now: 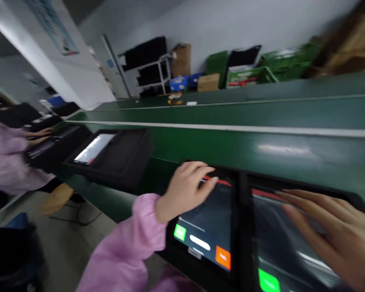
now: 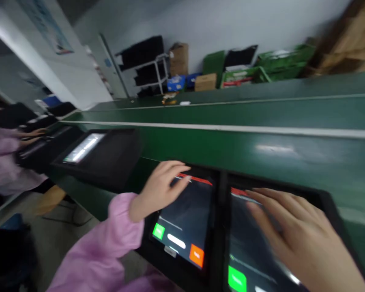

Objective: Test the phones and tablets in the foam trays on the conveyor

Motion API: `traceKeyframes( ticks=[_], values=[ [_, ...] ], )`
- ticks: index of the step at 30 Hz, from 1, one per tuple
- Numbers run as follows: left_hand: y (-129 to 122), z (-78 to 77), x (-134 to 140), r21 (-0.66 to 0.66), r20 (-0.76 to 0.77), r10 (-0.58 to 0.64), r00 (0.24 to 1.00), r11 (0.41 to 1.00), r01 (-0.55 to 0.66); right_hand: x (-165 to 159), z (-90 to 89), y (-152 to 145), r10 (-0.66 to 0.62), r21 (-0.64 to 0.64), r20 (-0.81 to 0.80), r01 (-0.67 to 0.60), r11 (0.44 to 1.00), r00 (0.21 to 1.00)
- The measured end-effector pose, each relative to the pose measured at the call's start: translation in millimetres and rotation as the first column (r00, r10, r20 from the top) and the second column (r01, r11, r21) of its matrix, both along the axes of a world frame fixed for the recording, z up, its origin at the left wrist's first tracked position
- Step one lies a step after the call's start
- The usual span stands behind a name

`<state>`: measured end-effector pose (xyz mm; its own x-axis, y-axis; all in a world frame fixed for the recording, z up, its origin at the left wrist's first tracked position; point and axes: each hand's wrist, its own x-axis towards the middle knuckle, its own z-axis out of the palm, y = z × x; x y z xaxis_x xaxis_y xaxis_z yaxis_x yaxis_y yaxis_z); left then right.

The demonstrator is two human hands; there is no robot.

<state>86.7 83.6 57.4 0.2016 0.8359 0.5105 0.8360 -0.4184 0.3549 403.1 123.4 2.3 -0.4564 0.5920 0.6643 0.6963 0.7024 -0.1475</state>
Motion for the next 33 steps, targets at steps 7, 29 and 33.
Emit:
traceKeyframes(
  ticks=[7, 29, 33],
  values=[
    [-123.6, -65.3, -81.3, -0.237, -0.166, 0.070, 0.984, 0.965, -0.109, 4.8, 6.9, -103.6, 0.145, -0.155, 0.099, -0.128, 0.980, 0.984],
    [-63.0, -82.9, -99.1, -0.084, -0.128, -0.048, 0.991, 0.996, 0.037, -4.5, -0.6, -114.2, 0.133, -0.205, 0.245, -0.083, 0.975, 0.960],
    [12.7, -81.4, -77.7, -0.120, -0.165, -0.052, 0.985, 0.992, 0.033, -12.7, -0.4, -45.5, 0.023, -0.199, 0.274, 0.034, 0.979, 0.961]
  ],
)
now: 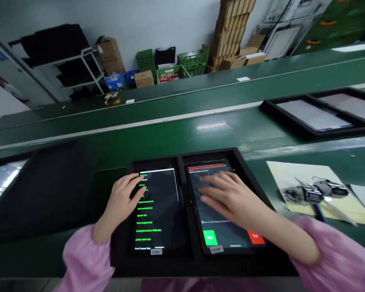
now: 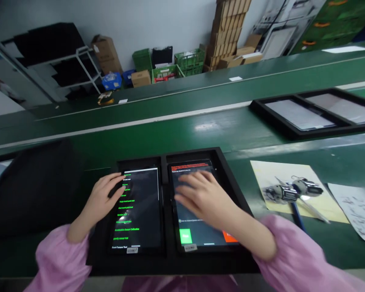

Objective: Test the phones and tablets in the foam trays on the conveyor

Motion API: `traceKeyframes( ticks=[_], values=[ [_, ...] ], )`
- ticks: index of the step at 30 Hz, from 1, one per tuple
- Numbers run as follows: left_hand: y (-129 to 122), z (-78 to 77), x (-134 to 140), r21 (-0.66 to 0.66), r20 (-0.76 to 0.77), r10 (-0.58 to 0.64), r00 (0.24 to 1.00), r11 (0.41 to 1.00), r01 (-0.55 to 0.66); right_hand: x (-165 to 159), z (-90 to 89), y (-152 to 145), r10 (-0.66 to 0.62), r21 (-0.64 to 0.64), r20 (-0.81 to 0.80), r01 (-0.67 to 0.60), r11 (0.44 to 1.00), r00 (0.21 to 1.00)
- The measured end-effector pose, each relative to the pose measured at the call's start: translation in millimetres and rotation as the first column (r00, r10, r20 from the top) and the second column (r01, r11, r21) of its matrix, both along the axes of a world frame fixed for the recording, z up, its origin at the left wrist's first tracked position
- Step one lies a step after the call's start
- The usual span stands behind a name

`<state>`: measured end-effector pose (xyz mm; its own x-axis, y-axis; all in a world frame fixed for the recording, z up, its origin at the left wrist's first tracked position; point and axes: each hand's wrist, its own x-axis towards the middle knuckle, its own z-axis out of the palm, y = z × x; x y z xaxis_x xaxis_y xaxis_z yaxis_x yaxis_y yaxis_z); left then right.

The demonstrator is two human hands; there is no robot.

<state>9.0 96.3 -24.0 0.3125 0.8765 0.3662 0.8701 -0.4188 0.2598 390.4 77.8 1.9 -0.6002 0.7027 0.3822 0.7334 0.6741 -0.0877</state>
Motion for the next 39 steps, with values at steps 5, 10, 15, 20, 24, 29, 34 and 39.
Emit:
traceKeyframes(
  ticks=[5, 10, 15, 20, 24, 29, 34, 39],
  values=[
    [38.9, -10.0, 19.0, 0.042, -0.046, 0.042, 0.998, 0.998, -0.041, -12.7, -22.6, 59.8, -0.167, 0.060, -0.013, 0.167, 0.984, 0.986],
    [26.7, -15.6, 15.1, 0.134, -0.015, 0.054, 0.998, 0.990, -0.052, -6.8, -26.6, 52.1, -0.109, 0.057, -0.064, 0.113, 0.992, 0.992],
    [25.5, -14.7, 13.5, 0.167, 0.011, 0.082, 0.997, 0.982, -0.082, 0.2, -30.8, 51.9, -0.170, 0.056, -0.099, 0.176, 0.983, 0.980],
    [27.4, -16.2, 14.7, 0.093, -0.039, 0.044, 0.998, 0.995, -0.040, -3.1, -38.5, 53.0, -0.167, 0.019, -0.044, 0.168, 0.986, 0.985],
    [27.5, -16.3, 14.7, 0.042, -0.067, 0.041, 0.997, 0.998, -0.038, -4.1, -37.9, 51.5, -0.169, -0.016, -0.022, 0.169, 0.986, 0.985],
    [27.5, -14.5, 16.2, 0.018, -0.079, 0.051, 0.996, 0.999, -0.050, -1.9, -38.8, 53.5, -0.174, -0.041, -0.027, 0.173, 0.984, 0.984],
    [26.3, -13.3, 17.6, 0.004, -0.082, 0.053, 0.995, 0.999, -0.053, -0.9, -42.9, 54.7, -0.162, -0.042, -0.048, 0.160, 0.986, 0.986],
    [28.2, -14.5, 16.8, 0.009, -0.078, 0.038, 0.996, 0.999, -0.037, -4.1, -42.9, 55.2, -0.163, -0.025, -0.098, 0.162, 0.987, 0.982]
  ],
)
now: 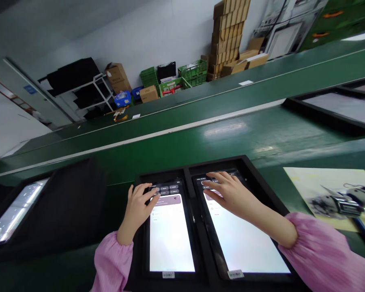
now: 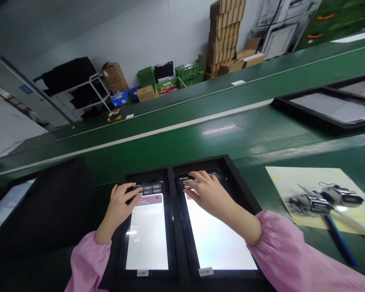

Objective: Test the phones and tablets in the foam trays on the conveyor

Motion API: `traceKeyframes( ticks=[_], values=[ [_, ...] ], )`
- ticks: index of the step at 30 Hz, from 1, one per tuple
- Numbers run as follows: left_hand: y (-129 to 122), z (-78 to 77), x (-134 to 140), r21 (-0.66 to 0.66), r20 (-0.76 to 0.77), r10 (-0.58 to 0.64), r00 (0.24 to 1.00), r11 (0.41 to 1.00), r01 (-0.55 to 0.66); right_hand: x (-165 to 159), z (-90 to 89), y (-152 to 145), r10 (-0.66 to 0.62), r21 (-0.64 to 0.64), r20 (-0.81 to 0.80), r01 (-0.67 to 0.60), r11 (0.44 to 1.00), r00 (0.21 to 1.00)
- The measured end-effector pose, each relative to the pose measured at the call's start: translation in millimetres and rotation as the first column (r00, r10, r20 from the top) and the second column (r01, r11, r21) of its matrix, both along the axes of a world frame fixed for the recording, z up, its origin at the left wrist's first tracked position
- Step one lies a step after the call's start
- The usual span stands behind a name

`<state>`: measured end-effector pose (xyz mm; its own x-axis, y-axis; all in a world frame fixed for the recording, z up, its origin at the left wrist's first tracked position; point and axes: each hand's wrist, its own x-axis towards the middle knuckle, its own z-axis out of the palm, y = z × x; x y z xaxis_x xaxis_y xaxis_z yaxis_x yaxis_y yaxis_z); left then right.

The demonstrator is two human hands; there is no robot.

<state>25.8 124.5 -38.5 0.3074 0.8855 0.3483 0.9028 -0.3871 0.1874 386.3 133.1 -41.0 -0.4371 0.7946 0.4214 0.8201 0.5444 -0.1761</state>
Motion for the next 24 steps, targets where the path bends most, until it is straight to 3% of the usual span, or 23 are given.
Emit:
traceKeyframes(
  ticks=[5, 8, 10, 13, 17, 19, 24],
  values=[
    [-1.8, -1.6, -3.8, 0.061, 0.021, -0.018, 1.000, 0.998, 0.017, 23.4, 28.7, -3.5, -0.137, 0.125, -0.161, 0.157, 0.980, 0.977],
    [-14.7, -0.9, -9.1, 0.106, 0.050, -0.045, 0.998, 0.994, 0.040, 53.5, 47.7, -23.0, -0.223, 0.199, -0.321, 0.295, 0.934, 0.921],
    [-25.3, 2.1, -11.7, 0.106, 0.043, -0.097, 0.994, 0.990, 0.092, 72.5, 51.3, -41.1, -0.235, 0.181, -0.373, 0.319, 0.930, 0.898],
    [-33.6, 12.9, -6.8, 0.113, -0.004, -0.173, 0.985, 0.978, 0.172, 91.3, 42.9, -61.3, -0.252, 0.060, -0.344, 0.289, 0.955, 0.904],
    [-23.5, 26.2, 21.0, 0.121, -0.025, -0.203, 0.979, 0.971, 0.205, 92.7, 21.7, -63.3, -0.264, -0.017, -0.286, 0.271, 0.962, 0.921],
    [-16.6, 23.5, 37.3, 0.092, -0.011, -0.191, 0.982, 0.977, 0.191, 85.7, 10.9, -60.3, -0.264, -0.007, -0.266, 0.272, 0.962, 0.927],
    [-18.1, -1.7, 54.7, 0.005, 0.031, -0.199, 0.980, 0.980, 0.199, 72.9, -11.8, -62.4, -0.295, -0.008, -0.225, 0.301, 0.954, 0.929]
  ],
)
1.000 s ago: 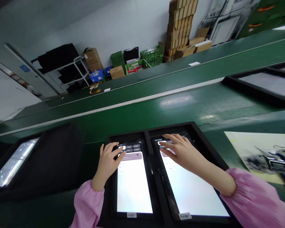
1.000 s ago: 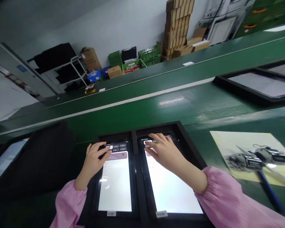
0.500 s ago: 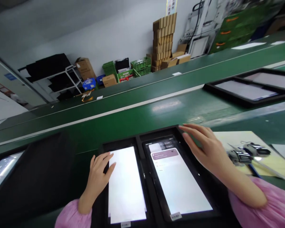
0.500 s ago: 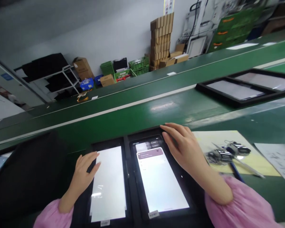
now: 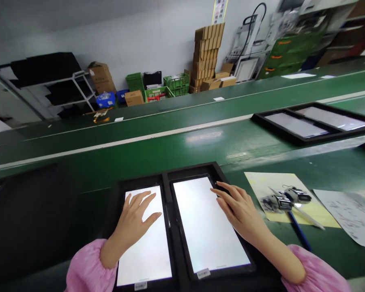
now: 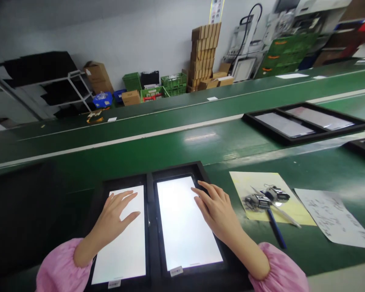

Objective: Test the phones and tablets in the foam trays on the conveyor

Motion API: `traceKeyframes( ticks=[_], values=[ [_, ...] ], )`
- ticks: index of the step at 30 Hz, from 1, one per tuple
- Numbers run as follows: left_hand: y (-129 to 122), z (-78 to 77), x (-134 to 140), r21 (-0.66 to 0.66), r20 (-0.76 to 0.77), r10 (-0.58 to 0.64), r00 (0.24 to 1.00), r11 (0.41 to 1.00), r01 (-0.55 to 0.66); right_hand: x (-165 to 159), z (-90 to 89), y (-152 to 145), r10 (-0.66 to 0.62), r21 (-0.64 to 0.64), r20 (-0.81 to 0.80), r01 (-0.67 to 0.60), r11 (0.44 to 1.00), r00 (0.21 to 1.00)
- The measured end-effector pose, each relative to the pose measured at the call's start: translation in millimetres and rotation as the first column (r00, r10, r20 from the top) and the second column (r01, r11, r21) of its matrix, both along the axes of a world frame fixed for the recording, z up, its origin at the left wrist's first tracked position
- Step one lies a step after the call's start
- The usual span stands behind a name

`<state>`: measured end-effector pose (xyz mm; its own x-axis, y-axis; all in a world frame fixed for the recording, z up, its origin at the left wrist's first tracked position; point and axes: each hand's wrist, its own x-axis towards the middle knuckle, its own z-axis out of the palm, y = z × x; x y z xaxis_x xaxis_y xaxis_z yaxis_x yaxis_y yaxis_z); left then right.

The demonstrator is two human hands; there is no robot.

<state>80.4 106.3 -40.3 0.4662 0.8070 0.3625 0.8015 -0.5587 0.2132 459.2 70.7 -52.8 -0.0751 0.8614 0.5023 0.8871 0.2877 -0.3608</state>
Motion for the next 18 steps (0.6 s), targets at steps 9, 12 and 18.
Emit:
traceKeyframes(
  ticks=[9, 12, 18],
  values=[
    [-4.3, -0.4, -1.6, 0.026, 0.004, 0.009, 1.000, 1.000, -0.009, 5.7, -6.8, -1.5, -0.061, -0.050, 0.019, 0.062, 0.997, 0.998],
    [-3.1, 0.3, -0.8, 0.006, -0.020, 0.024, 1.000, 1.000, -0.024, 3.8, -3.6, -3.6, -0.046, -0.055, 0.038, 0.048, 0.997, 0.998],
    [-7.5, 3.5, 0.6, 0.034, -0.048, -0.045, 0.998, 0.998, 0.047, 2.5, -7.4, -4.4, -0.036, -0.039, 0.171, 0.043, 0.998, 0.985]
  ],
)
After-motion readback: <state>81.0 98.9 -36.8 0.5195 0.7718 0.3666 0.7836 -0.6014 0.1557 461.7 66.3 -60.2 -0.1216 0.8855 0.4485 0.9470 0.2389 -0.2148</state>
